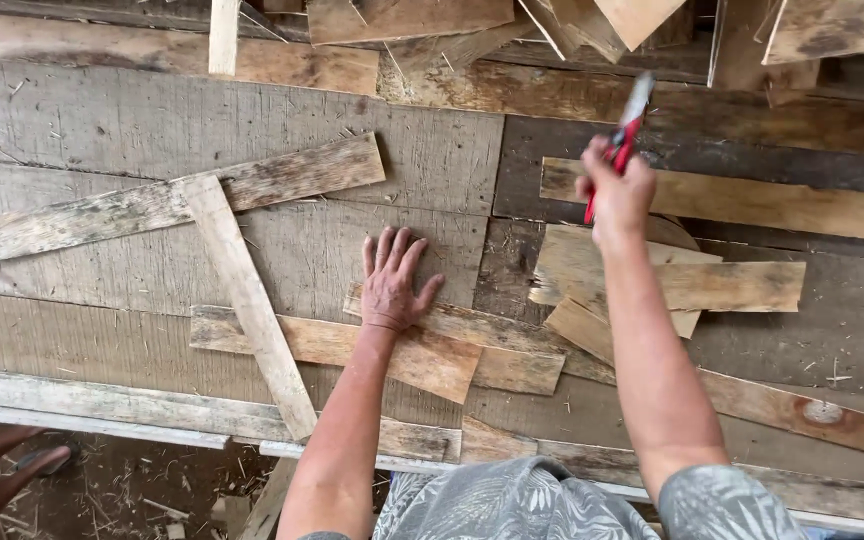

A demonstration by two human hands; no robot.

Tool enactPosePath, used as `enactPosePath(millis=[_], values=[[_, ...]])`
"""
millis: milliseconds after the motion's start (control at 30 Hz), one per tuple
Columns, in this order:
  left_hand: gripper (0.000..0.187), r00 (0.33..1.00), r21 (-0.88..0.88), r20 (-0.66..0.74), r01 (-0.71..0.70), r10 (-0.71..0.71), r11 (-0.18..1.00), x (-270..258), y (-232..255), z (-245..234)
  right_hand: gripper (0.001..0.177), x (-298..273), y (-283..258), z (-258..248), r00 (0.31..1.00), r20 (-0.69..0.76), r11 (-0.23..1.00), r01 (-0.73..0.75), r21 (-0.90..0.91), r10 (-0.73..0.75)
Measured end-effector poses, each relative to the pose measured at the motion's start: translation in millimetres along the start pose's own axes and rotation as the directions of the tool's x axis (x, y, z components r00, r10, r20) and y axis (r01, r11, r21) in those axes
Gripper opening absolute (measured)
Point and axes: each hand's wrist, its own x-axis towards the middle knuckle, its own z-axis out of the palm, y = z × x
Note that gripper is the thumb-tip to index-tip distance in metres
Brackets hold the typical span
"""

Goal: Trimming and shaping thin wood strips using a utility knife in a workshop environment.

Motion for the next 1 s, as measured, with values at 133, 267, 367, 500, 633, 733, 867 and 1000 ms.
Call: enactPosePath(millis=[133, 267, 367, 500, 633, 733, 867, 1000], values=[[0.068, 0.999, -0.031, -0.011, -0.033, 0.033, 0.999, -4.7, -1.7, -7.6, 0.02, -52.3, 43.3, -27.1, 0.994, 0.096, 0.955, 0.075, -0.286, -0.05], [0.065, 0.998, -0.045, -0.031, -0.064, 0.063, 0.997, 4.9, 3.2, -5.9, 0.018, -62.3, 98.9, -49.3, 0.91, 0.228, 0.773, 0.415, -0.48, -0.347], [0.065, 0.997, -0.026, -0.051, -0.054, 0.052, 0.998, -0.2, -2.6, 1.9, 0.028, -85.7, 102.9, -50.8, 0.867, 0.26, 0.668, 0.494, -0.556, -0.425], [0.065, 0.995, -0.007, -0.073, -0.064, 0.063, 0.998, -1.2, -7.7, 5.8, 0.034, -85.8, 139.0, -59.8, 0.861, 0.227, 0.619, 0.489, -0.615, -0.455], [0.068, 0.997, -0.022, -0.05, -0.061, 0.06, 0.998, -2.4, -3.8, -2.0, 0.032, -81.6, 143.2, -73.9, 0.851, 0.186, 0.599, 0.484, -0.638, -0.491], [0.07, 0.998, -0.033, -0.044, -0.051, 0.049, 0.998, -1.0, -2.3, -7.1, 0.029, -66.5, 137.9, -82.4, 0.834, 0.147, 0.583, 0.487, -0.65, -0.532], [0.07, 1.0, -0.051, -0.001, -0.021, 0.021, 0.998, -3.1, -1.1, -6.9, 0.028, -28.9, 110.5, -91.5, 0.819, 0.121, 0.559, 0.482, -0.674, -0.561], [0.062, 0.994, -0.035, -0.112, 0.0, -0.003, 0.999, 4.2, -3.2, 3.7, 0.03, 8.5, 74.9, -80.0, 0.784, 0.159, 0.512, 0.53, -0.676, -0.6]])
